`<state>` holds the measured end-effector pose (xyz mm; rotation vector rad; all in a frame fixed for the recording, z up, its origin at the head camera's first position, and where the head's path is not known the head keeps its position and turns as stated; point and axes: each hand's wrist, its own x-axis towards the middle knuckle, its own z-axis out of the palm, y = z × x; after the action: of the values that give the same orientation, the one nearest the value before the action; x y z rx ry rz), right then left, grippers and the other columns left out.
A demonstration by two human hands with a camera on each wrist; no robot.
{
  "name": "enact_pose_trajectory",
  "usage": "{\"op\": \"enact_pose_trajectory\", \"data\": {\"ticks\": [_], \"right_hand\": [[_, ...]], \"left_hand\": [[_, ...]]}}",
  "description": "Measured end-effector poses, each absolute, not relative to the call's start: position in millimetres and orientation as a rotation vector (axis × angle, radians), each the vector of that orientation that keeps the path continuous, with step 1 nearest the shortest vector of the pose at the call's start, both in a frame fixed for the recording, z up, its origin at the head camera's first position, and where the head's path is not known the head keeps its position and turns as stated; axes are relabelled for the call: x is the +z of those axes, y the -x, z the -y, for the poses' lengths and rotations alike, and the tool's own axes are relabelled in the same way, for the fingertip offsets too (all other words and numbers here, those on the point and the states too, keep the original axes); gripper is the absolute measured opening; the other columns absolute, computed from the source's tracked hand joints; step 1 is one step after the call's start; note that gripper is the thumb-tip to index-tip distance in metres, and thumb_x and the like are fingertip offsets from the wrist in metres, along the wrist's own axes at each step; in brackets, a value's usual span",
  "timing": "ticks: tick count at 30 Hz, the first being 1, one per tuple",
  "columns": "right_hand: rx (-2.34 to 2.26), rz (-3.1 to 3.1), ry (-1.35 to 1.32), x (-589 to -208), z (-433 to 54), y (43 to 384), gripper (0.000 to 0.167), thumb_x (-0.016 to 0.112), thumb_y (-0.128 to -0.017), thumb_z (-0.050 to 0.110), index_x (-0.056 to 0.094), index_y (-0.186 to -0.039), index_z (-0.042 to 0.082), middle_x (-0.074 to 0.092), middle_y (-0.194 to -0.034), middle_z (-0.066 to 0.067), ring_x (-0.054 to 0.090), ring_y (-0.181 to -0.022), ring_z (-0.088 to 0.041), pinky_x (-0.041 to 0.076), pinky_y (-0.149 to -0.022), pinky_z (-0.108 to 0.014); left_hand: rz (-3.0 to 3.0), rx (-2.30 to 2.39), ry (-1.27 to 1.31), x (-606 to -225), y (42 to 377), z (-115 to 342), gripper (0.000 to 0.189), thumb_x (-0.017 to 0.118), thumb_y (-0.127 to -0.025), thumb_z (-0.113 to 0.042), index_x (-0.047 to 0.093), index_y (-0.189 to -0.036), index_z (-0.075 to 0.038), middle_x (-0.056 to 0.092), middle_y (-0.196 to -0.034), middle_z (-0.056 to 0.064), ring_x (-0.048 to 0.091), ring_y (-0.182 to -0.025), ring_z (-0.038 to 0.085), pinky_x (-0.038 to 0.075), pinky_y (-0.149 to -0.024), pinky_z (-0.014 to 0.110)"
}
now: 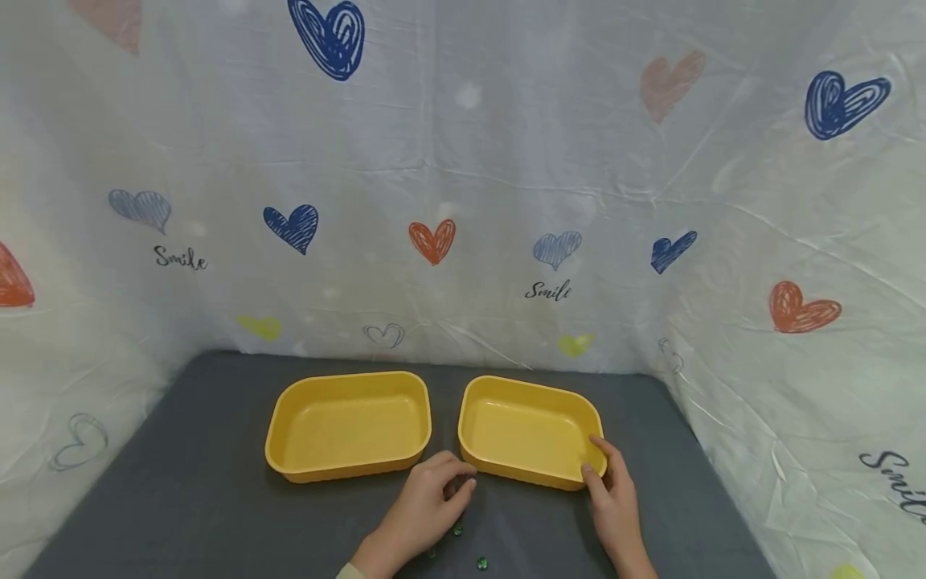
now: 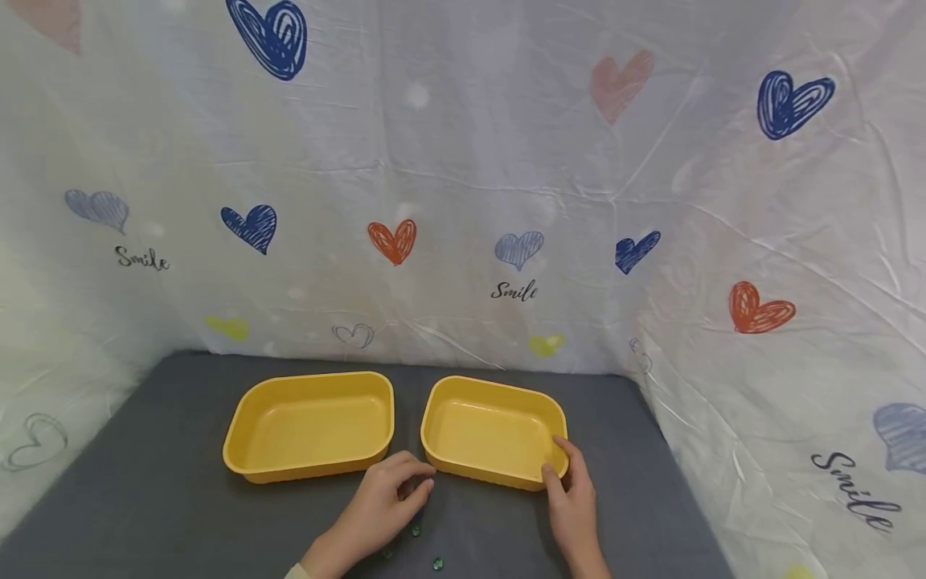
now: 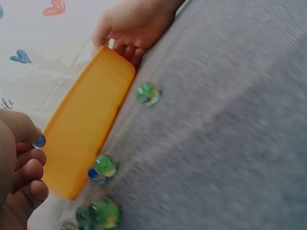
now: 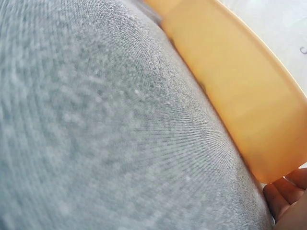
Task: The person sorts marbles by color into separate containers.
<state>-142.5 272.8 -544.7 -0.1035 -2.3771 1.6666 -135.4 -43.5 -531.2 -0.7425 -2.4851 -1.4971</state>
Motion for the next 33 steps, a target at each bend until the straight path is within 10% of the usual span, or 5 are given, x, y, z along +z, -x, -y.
{"op": "enact_pose_trajectory", "data": {"ticks": [33], "right_hand": [[1.699,2.471,0.209,-543.0,-277.7,143.4,0.053,0.055,-0.115,0.014,0.038,-0.164,0.003,0.031,-0.172,-0.025,0.034,-0.159,-0.039,0.035,-0.091,0.006]], "left_hand": [[2.429,-1.433,0.851,-494.0,177.5,16.5,0.013,0.073,-0.105,-0.009,0.082,-0.114,-0.004,0.068,-0.095,-0.008,0.058,-0.078,0.002,0.058,-0.069,0.019]]}}
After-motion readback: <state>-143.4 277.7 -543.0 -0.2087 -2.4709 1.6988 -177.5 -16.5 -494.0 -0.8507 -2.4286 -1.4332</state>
